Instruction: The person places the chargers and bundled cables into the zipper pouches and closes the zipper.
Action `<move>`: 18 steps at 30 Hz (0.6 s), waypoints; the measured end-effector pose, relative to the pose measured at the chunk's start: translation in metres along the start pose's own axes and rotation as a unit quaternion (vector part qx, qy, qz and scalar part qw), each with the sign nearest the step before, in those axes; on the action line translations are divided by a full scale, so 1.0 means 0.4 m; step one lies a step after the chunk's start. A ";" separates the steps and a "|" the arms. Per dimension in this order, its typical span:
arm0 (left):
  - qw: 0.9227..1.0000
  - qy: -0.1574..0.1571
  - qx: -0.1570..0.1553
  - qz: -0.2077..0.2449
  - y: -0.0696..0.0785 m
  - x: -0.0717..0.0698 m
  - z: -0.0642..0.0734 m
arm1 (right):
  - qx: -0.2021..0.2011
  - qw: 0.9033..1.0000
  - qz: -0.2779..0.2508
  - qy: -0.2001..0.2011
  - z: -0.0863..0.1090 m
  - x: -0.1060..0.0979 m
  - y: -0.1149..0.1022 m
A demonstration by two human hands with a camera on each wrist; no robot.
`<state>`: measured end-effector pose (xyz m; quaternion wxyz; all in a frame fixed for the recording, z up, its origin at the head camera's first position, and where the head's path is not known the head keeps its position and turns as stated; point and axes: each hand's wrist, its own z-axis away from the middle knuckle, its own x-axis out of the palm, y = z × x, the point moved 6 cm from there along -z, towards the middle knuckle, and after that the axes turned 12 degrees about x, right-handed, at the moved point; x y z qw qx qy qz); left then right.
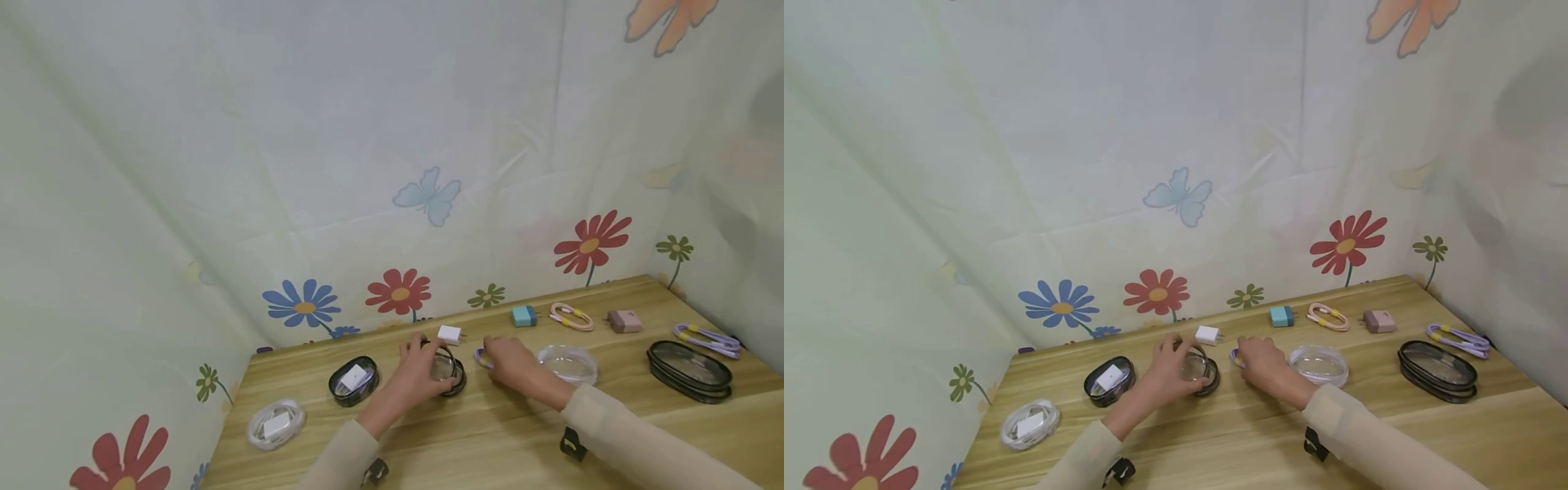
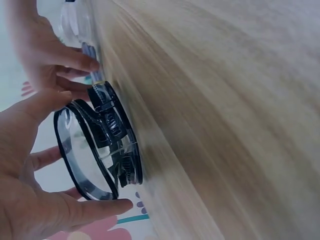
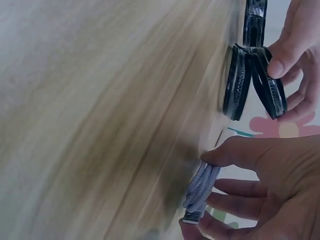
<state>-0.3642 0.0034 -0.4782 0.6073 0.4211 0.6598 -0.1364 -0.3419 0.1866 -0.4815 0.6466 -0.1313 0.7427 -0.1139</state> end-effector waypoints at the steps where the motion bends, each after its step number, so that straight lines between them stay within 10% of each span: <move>1: 1.000 0.002 0.003 0.000 0.002 0.000 0.000 | -0.006 1.000 -0.003 0.006 0.000 -0.004 0.000; 18: 0.999 0.019 0.032 0.035 -0.001 0.021 -0.008 | -0.078 0.996 -0.029 0.031 -0.002 -0.064 -0.041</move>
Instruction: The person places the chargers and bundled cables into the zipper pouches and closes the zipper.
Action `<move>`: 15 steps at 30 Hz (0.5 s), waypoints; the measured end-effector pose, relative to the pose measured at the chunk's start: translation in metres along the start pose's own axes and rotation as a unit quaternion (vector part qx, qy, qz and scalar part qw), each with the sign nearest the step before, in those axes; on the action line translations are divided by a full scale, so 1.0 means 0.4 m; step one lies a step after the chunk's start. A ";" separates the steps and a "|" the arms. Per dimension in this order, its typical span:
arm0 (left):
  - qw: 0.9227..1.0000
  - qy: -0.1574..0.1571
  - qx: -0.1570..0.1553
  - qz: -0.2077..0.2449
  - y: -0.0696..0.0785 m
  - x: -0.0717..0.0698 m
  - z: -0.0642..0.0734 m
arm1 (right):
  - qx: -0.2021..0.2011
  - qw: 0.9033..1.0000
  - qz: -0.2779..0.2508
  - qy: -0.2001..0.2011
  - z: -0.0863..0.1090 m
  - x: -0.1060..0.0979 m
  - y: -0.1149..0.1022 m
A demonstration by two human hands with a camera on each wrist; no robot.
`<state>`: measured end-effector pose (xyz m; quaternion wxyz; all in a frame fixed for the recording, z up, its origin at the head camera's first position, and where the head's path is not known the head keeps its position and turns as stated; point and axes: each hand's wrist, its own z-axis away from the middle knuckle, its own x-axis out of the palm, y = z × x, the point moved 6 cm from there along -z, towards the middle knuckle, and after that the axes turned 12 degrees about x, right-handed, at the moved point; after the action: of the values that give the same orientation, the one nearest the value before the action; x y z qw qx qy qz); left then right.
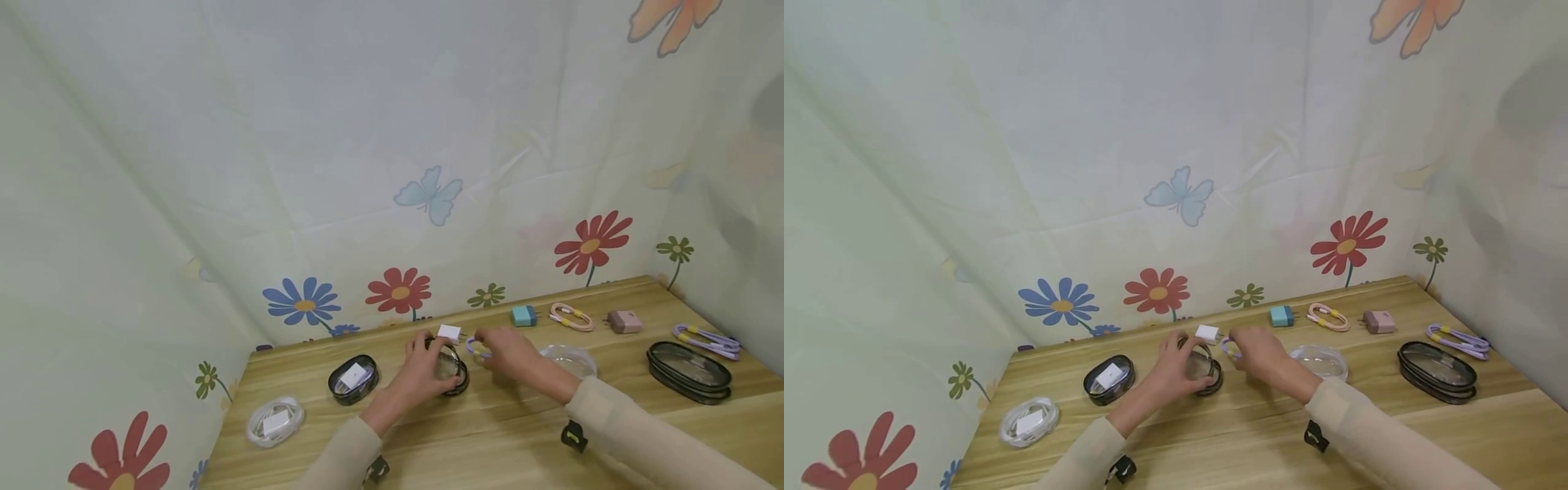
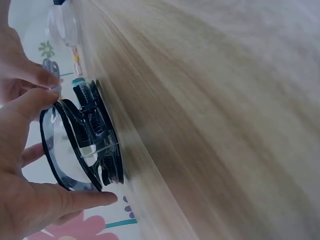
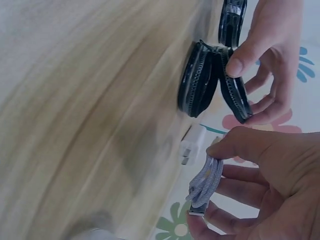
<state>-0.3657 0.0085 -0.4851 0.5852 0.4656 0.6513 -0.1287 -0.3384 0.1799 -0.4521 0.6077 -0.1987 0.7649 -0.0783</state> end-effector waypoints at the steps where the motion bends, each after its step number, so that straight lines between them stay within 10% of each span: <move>1: 1.000 -0.002 -0.001 -0.002 -0.002 0.002 0.000 | -0.002 1.000 0.002 -0.005 -0.001 0.000 -0.006; 15: 0.999 0.017 0.020 0.024 -0.001 -0.009 0.016 | -0.056 0.997 0.041 -0.043 0.001 0.049 -0.072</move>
<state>-0.3622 0.0021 -0.4839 0.5677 0.4948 0.6469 -0.1200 -0.3356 0.1461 -0.4592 0.6309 -0.2043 0.7485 -0.0012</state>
